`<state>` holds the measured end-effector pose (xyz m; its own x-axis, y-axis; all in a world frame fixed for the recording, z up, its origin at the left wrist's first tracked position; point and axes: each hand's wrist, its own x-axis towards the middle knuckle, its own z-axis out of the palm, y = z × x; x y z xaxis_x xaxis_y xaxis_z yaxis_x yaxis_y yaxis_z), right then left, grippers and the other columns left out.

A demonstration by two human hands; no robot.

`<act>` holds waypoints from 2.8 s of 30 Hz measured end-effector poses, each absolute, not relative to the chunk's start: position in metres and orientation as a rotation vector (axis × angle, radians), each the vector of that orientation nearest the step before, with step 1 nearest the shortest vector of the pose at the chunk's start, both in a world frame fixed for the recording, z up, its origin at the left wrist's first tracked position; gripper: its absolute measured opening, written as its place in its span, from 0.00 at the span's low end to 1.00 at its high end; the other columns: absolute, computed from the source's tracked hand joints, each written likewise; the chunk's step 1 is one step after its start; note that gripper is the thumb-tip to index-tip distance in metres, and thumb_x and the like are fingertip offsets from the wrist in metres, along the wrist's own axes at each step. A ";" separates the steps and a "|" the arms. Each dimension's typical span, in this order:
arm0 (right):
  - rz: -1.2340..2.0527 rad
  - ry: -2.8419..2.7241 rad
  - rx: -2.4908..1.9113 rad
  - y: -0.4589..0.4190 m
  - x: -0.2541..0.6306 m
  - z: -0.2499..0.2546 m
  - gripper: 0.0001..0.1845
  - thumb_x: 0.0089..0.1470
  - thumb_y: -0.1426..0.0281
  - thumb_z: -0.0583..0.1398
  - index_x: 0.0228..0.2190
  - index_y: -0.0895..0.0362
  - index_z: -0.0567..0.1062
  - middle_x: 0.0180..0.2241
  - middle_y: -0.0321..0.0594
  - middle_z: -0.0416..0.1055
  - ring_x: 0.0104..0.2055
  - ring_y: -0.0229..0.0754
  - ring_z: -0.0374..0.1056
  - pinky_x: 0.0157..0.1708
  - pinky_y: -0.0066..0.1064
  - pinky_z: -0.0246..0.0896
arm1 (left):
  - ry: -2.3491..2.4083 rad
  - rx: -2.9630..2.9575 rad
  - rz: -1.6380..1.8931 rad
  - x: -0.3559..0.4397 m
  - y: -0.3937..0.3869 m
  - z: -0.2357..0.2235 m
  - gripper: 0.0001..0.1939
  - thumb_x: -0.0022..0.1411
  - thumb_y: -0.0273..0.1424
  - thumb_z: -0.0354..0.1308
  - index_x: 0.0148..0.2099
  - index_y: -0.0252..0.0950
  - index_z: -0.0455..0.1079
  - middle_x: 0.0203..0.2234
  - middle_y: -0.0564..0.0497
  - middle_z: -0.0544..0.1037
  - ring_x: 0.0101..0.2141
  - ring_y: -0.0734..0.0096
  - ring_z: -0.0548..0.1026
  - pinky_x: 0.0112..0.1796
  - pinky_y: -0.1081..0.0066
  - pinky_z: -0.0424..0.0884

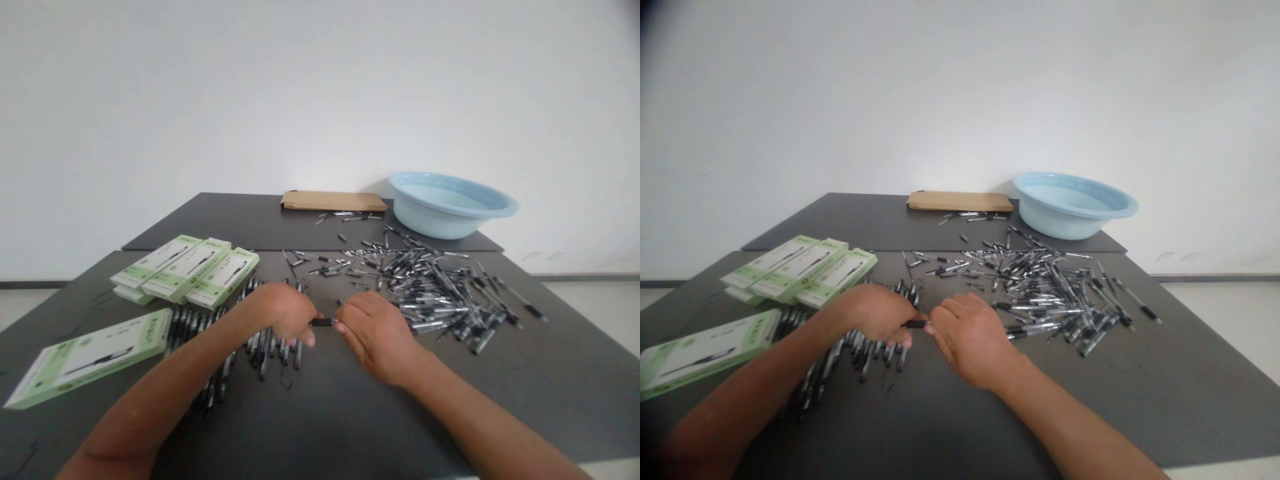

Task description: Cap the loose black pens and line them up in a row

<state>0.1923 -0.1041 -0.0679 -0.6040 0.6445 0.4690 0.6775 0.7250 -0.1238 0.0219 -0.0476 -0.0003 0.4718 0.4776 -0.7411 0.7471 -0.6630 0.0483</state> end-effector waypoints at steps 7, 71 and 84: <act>-0.117 -2.370 -0.984 -0.103 0.192 -0.070 0.11 0.62 0.64 0.52 0.35 0.57 0.70 0.29 0.41 0.69 0.33 0.43 0.60 0.34 0.33 0.49 | 1.050 2.343 -0.986 0.021 -0.049 0.005 0.17 0.63 0.35 0.53 0.52 0.36 0.72 0.33 0.47 0.82 0.31 0.63 0.77 0.25 0.72 0.63; 0.743 -1.936 -1.222 -0.089 0.185 -0.091 0.21 0.62 0.58 0.49 0.24 0.57 0.67 0.21 0.34 0.61 0.25 0.37 0.58 0.25 0.27 0.50 | 1.054 2.252 -0.944 0.021 -0.034 -0.011 0.18 0.62 0.38 0.54 0.50 0.35 0.73 0.35 0.45 0.82 0.29 0.63 0.76 0.28 0.71 0.65; 0.944 -1.838 -1.194 -0.081 0.187 -0.096 0.22 0.60 0.55 0.51 0.24 0.58 0.69 0.19 0.31 0.56 0.22 0.34 0.52 0.23 0.25 0.47 | 1.018 2.287 -0.955 0.019 -0.031 -0.014 0.19 0.64 0.42 0.52 0.46 0.33 0.74 0.35 0.45 0.82 0.28 0.65 0.76 0.26 0.72 0.64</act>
